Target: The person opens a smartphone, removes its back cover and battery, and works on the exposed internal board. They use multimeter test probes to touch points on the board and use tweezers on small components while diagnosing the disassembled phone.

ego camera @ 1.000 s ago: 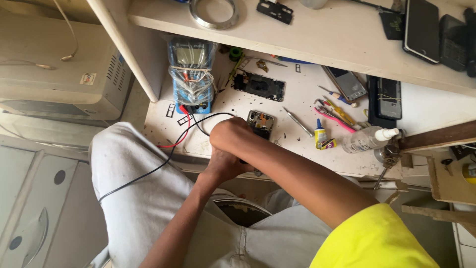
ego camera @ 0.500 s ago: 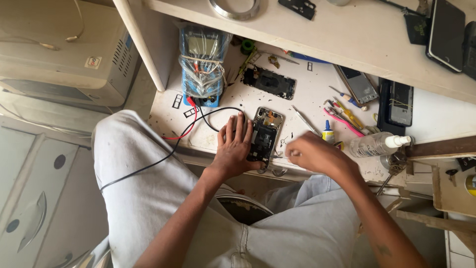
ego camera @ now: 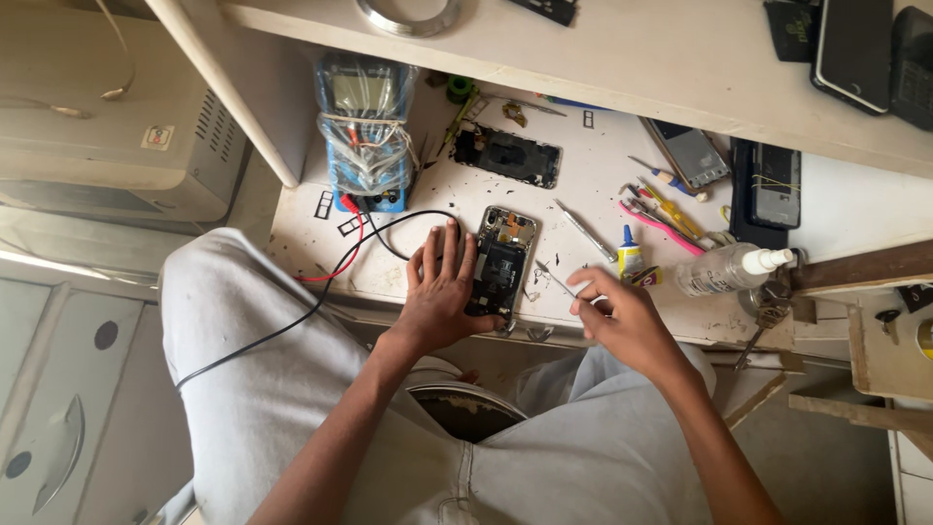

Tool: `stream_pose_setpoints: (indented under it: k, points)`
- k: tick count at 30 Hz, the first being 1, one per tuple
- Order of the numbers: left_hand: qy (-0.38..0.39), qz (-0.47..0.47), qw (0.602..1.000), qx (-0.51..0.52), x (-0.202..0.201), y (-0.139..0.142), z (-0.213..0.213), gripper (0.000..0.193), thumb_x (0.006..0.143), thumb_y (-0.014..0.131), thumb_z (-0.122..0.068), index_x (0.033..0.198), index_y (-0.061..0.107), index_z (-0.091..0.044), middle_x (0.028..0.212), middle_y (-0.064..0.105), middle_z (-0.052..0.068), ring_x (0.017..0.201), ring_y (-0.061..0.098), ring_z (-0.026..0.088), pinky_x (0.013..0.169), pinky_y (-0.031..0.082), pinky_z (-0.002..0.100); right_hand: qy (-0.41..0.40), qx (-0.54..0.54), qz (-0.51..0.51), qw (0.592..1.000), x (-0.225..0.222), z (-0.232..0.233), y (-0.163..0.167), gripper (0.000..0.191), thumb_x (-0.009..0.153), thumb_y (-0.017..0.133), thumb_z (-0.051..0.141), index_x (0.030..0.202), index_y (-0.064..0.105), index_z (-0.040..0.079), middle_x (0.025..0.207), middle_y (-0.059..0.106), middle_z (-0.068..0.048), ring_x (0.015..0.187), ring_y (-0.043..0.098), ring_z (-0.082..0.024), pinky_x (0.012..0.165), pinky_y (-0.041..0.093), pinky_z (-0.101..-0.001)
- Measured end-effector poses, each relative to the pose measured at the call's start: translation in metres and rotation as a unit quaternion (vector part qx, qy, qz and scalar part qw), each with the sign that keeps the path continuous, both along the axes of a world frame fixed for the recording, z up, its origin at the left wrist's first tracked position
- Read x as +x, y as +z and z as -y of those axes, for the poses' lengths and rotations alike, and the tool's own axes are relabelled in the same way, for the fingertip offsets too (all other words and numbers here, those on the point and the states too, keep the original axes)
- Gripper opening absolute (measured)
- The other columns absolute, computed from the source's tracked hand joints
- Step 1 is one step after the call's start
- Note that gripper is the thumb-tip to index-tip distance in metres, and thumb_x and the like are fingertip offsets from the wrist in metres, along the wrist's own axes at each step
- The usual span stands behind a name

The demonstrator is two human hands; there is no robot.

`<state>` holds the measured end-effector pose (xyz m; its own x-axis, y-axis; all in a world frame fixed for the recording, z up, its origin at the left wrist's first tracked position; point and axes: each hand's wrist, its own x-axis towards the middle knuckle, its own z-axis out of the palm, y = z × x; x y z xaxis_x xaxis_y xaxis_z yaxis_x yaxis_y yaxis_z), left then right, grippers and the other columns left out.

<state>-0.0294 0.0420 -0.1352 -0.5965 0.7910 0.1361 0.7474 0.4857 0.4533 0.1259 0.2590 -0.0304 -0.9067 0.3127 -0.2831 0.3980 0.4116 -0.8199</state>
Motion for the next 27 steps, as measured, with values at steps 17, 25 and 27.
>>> stream_pose_setpoints:
  k: [17,25,27]
  points:
    - [-0.001,0.010,1.000,-0.021,-0.002,0.002,0.002,0.134,0.064,0.079,-0.073,0.156,0.020,0.005,0.163,0.011,0.033,0.152,0.008,0.050,0.118,0.010,0.061,-0.194,-0.289,-0.177,0.921,-0.021,-0.017,-0.039,0.020,0.104,0.058,0.011,0.115,0.066,-0.003,0.096,0.069,-0.011,0.087,0.070,-0.018,0.075,0.060,-0.0317]
    - [0.003,0.002,1.000,-0.027,-0.001,0.003,0.002,0.133,0.063,0.081,-0.070,0.156,0.021,0.005,0.164,0.012,0.033,0.152,0.009,0.049,0.118,0.011,0.061,-0.077,-0.083,-0.192,0.975,-0.037,-0.003,-0.038,0.016,0.103,0.054,0.003,0.108,0.065,-0.007,0.099,0.069,-0.010,0.079,0.069,-0.014,0.073,0.061,-0.0291]
    - [0.002,0.004,1.000,-0.027,0.000,0.003,0.001,0.133,0.064,0.081,-0.070,0.156,0.021,0.005,0.164,0.012,0.033,0.152,0.010,0.049,0.118,0.012,0.061,-0.059,-0.056,-0.179,0.980,-0.037,-0.001,-0.032,0.016,0.102,0.053,0.000,0.108,0.066,-0.007,0.099,0.069,-0.011,0.078,0.070,-0.014,0.072,0.061,-0.0287]
